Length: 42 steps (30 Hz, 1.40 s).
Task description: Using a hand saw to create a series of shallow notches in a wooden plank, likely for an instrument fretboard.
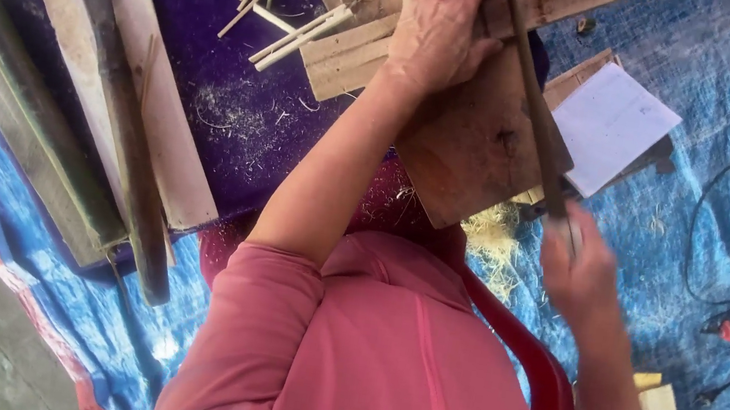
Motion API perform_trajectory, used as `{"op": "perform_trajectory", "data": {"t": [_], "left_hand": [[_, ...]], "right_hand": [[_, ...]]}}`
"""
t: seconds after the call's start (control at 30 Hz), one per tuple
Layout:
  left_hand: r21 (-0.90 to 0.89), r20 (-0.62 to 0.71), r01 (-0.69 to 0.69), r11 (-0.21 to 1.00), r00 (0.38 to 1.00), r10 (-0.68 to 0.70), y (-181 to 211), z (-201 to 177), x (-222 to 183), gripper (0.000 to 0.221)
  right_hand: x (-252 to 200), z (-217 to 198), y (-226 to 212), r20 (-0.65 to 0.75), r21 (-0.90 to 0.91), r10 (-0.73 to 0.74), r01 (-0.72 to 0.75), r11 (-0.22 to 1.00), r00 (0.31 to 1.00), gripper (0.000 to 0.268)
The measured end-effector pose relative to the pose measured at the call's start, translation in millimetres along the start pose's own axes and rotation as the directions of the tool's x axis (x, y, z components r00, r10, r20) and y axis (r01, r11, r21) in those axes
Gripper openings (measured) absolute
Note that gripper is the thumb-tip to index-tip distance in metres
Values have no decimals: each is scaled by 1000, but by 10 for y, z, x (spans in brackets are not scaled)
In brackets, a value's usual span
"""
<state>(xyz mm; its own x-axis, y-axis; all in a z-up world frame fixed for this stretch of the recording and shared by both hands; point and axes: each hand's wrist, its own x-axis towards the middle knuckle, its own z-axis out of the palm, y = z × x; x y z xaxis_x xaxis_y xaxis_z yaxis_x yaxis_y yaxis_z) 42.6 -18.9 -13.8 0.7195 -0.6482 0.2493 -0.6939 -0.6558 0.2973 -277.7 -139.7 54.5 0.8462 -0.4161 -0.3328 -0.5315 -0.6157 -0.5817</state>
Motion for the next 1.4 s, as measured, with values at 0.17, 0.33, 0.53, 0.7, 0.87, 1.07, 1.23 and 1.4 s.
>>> {"op": "perform_trajectory", "data": {"t": [0.17, 0.33, 0.53, 0.7, 0.87, 1.07, 1.23, 1.4], "left_hand": [[10, -29, -95, 995, 995, 96, -39, 18, 4, 78], [-18, -38, -132, 991, 991, 131, -39, 2, -21, 70], [-42, 18, -32, 999, 999, 33, -46, 17, 3, 70], [57, 45, -63, 996, 997, 61, -33, -35, -59, 76], [15, -15, -112, 994, 994, 112, -6, -160, -260, 87], [3, 116, -196, 981, 974, 194, 262, -400, -361, 54], [-382, -120, -362, 850, 932, 343, 140, -484, -674, 36], [-111, 58, -32, 993, 998, 39, -241, -617, -925, 78]], "right_hand": [[-513, 111, 579, 2, 330, 11, -11, 944, 1000, 43], [342, -26, -123, 26, 187, 113, -116, 975, 993, 53], [-351, 75, 225, -21, 238, 210, -199, 951, 977, 57], [-717, 267, 911, -171, 672, 53, 78, 736, 984, 37], [-390, 210, 529, -362, 872, 202, 254, 419, 910, 76], [-155, 400, 388, -327, 888, 108, 267, 374, 939, 69], [-118, 410, 498, -327, 752, 16, 250, 609, 945, 63], [15, 366, 362, -326, 653, -40, 256, 713, 945, 88]]}}
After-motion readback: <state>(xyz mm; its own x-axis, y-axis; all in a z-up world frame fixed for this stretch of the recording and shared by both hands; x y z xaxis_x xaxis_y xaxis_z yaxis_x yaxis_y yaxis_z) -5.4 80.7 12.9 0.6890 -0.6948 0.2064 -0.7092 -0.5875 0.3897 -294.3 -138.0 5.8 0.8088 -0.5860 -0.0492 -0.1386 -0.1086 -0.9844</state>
